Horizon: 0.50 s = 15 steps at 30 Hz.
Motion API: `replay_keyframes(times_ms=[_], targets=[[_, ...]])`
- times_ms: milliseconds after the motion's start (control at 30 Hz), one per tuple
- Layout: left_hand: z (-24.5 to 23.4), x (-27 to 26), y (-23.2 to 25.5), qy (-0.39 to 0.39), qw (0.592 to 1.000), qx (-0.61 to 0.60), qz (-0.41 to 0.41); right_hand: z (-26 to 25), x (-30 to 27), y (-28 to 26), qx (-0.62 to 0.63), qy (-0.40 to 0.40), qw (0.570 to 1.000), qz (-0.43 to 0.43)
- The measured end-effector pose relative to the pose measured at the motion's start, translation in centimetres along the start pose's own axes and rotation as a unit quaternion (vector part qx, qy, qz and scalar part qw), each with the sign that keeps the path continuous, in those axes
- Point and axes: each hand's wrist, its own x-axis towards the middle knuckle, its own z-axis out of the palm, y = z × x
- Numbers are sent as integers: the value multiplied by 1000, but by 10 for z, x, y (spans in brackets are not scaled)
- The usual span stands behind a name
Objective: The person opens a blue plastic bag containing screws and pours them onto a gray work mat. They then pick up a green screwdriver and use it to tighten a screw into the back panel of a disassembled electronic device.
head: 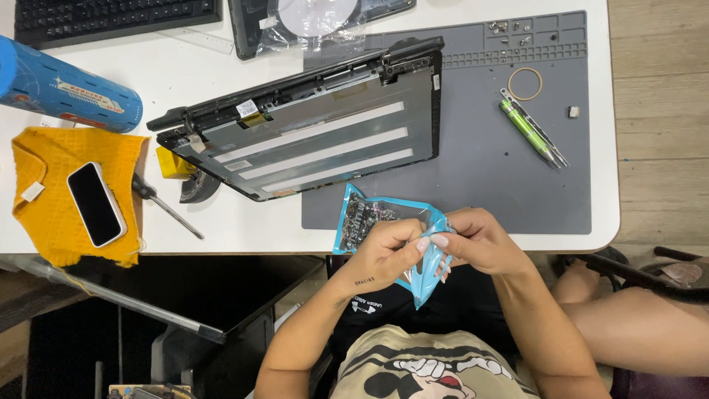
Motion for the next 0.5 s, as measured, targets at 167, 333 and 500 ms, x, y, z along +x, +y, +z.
replay_keyframes(times_ms=[167, 333, 500], targets=[[4, 9, 36, -8, 1000, 20, 5, -4, -4, 10, -19, 21, 1000, -9], [3, 11, 50, -19, 986, 163, 30, 11, 4, -6, -87, 42, 995, -13], [5, 11, 73, -35, 952, 303, -34, 10, 4, -7, -116, 22, 993, 13]])
